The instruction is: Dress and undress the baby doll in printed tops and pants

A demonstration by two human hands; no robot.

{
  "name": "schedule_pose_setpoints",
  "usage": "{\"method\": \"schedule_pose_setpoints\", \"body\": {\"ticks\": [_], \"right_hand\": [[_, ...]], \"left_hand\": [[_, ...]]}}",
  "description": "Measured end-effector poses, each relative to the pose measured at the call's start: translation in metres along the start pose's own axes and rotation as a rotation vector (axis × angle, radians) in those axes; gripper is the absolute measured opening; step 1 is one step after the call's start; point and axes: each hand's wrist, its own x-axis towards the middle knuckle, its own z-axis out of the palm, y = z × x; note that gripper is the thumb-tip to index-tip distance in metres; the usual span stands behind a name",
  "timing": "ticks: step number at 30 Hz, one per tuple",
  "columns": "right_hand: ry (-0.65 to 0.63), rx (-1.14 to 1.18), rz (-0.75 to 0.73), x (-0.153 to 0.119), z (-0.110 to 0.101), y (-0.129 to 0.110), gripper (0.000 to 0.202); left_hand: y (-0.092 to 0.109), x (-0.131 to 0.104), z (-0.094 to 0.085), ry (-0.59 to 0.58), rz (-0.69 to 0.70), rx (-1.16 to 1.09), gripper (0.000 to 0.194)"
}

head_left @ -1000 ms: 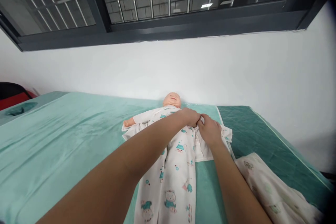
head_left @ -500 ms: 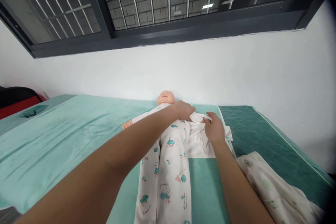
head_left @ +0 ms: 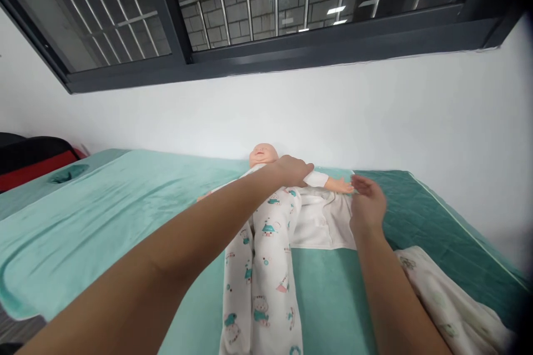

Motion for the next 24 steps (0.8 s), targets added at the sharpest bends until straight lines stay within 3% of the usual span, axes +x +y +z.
{"method": "schedule_pose_setpoints", "body": {"ticks": [3,5,8,9,11,13,14,16,19,24], "right_hand": [[0.215,-0.038,-0.121,-0.003,0.000,-0.015,0.040],[0.218,-0.094,-0.239,-0.011,0.005,-0.027,0.036],[-0.025,-0.091,-0.292,-0.032,0.021,-0.042,0.033],[-0.139,-0.071,-0.260,-0.041,0.027,-0.045,0.035],[-0.372,-0.049,-0.180,-0.059,0.037,-0.049,0.043],[-0.595,-0.087,-0.149,-0.074,0.043,-0.051,0.052],[-0.698,-0.120,-0.156,-0.079,0.044,-0.051,0.058],[-0.861,-0.189,-0.179,-0.086,0.045,-0.051,0.071],[-1.002,-0.275,-0.170,-0.087,0.043,-0.049,0.087],[-1.029,-0.358,-0.250,-0.090,0.042,-0.048,0.073]], "left_hand": [[0.015,0.019,0.013,0.014,-0.026,-0.030,0.045],[0.026,0.026,0.021,0.017,-0.054,-0.057,0.049],[0.033,0.008,0.028,0.105,-0.066,-0.116,0.038],[0.031,-0.007,0.030,0.202,-0.063,-0.164,0.033],[0.021,-0.046,0.041,0.511,-0.102,-0.318,0.031],[0.006,-0.087,0.062,0.774,-0.182,-0.526,0.035],[-0.001,-0.104,0.076,0.839,-0.243,-0.652,0.039],[-0.011,-0.129,0.106,0.832,-0.344,-0.871,0.052],[-0.014,-0.138,0.141,0.777,-0.358,-1.053,0.057],[-0.006,-0.129,0.157,0.964,-0.236,-0.975,0.040]]}}
